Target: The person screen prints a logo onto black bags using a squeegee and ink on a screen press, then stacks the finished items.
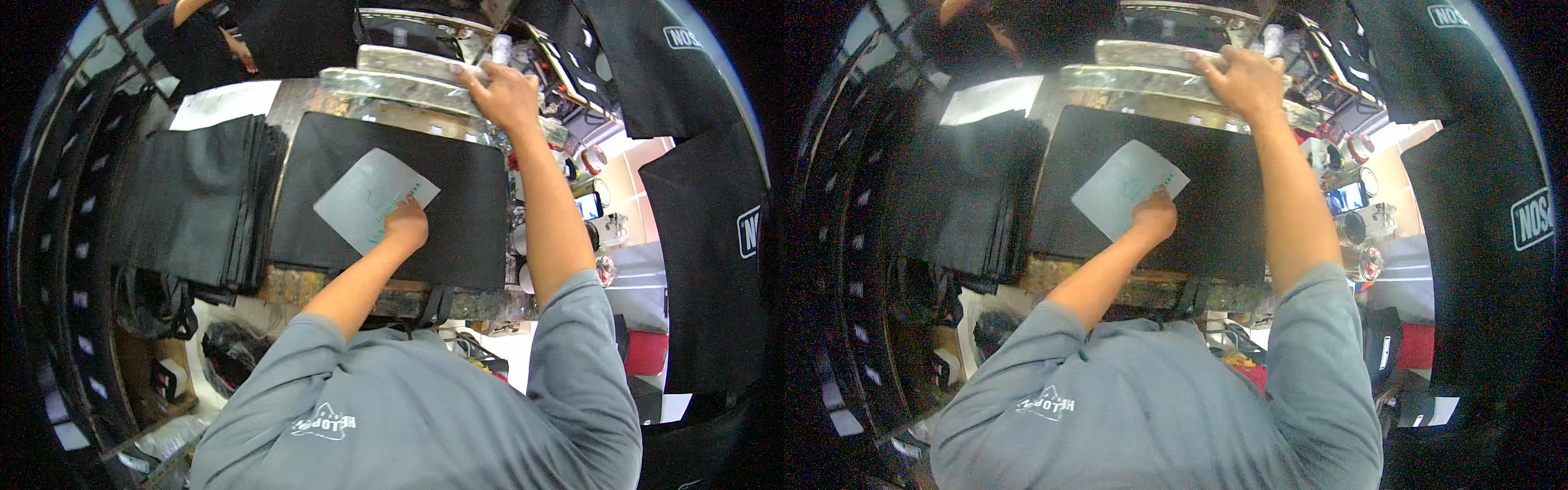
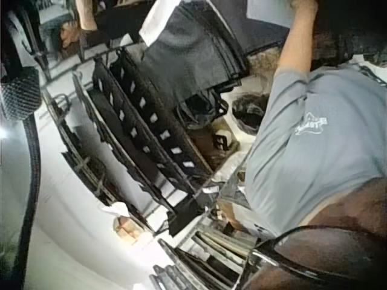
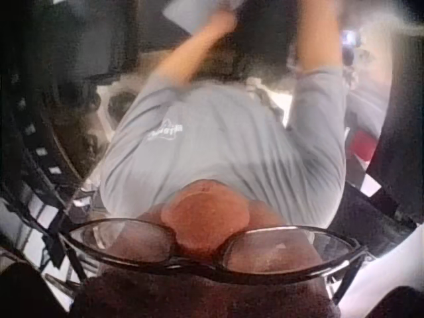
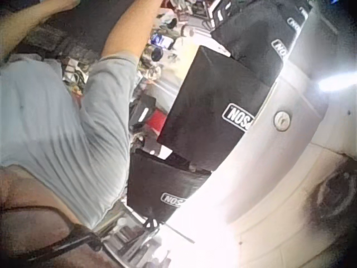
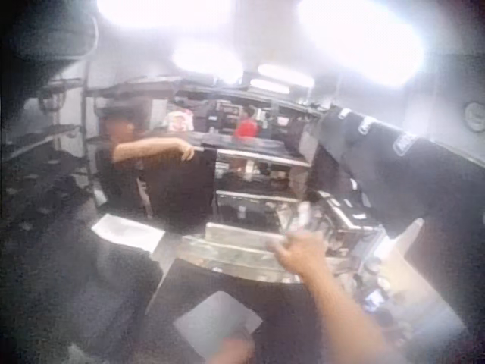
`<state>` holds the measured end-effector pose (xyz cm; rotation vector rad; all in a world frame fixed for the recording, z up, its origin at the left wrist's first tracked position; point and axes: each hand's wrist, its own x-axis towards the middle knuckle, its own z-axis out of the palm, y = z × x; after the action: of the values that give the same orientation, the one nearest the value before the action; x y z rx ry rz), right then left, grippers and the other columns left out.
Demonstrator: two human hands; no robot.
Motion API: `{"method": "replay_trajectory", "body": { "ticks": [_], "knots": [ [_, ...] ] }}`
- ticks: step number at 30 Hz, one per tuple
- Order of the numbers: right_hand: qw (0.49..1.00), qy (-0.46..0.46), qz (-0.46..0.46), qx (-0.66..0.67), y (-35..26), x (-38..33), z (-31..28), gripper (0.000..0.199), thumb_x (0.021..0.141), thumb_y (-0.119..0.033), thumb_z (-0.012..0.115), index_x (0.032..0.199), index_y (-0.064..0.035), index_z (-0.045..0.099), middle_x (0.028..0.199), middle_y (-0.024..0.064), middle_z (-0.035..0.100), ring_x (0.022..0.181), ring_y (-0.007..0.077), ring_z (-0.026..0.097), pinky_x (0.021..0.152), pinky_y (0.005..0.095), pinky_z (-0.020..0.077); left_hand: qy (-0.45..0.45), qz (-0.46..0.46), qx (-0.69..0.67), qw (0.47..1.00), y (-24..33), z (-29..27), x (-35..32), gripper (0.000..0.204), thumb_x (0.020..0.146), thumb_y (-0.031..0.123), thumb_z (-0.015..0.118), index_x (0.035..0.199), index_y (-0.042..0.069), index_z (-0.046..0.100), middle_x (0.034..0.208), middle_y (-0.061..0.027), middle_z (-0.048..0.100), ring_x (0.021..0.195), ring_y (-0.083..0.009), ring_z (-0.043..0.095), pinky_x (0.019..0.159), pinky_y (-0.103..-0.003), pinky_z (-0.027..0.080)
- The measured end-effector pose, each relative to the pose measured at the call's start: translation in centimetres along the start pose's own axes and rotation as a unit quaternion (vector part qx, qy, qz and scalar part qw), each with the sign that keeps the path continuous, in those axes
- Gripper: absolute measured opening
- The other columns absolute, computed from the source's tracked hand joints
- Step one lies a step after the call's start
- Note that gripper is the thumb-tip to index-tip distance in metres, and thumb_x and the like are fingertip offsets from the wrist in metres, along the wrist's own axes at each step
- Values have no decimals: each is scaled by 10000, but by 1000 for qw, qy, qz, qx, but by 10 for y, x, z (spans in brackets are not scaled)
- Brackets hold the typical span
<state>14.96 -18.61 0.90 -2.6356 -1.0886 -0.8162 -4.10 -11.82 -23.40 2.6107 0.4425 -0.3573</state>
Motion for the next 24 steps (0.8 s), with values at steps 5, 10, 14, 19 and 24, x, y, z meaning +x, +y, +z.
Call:
{"method": "replay_trajectory", "body": {
  "ticks": [5, 10, 14, 19, 24],
  "knots": [
    [999, 36, -18, 26, -9, 4, 7, 760, 924, -782, 494, 903, -76, 773, 873, 163, 761, 891, 349, 725, 832, 538, 408, -1, 13, -243, 970, 46, 37, 84, 882, 1011, 436, 588, 1552, -180, 262, 1536, -376, 434, 1353, -436, 564, 1086, -515, 491],
    [999, 22, -15, 41, -14, -1, 2, 737, 938, -745, 525, 966, -51, 770, 894, 166, 746, 929, 325, 708, 835, 488, 389, 23, 271, -121, 955, 14, 68, 48, 998, 923, 662, 641, 1611, 11, 327, 1623, -265, 382, 1502, -433, 371, 1226, -538, 309],
    [998, 43, -6, 43, -8, 0, 2, 745, 908, -772, 529, 880, -72, 781, 849, 160, 758, 859, 338, 731, 834, 537, 420, 9, 286, 130, 949, -74, 62, 0, 1005, 876, 810, 557, 1642, 192, 357, 1717, -151, 266, 1580, -469, 157, 1253, -669, 77],
    [998, 47, -7, 42, -10, 9, 4, 764, 908, -778, 523, 864, -60, 779, 821, 169, 751, 845, 351, 728, 860, 541, 420, 99, 207, 72, 971, -65, 87, 14, 1044, 872, 900, 414, 1623, 174, 404, 1736, -168, 185, 1579, -499, 100, 1223, -717, 17],
    [999, 19, 1, 45, -11, 3, 1, 759, 913, -772, 523, 860, -57, 775, 831, 170, 753, 838, 354, 722, 866, 540, 401, 74, 181, 87, 977, -44, 81, 19, 1071, 846, 917, 433, 1630, 188, 391, 1736, -191, 173, 1581, -505, 100, 1228, -713, 25]
  ]
}}
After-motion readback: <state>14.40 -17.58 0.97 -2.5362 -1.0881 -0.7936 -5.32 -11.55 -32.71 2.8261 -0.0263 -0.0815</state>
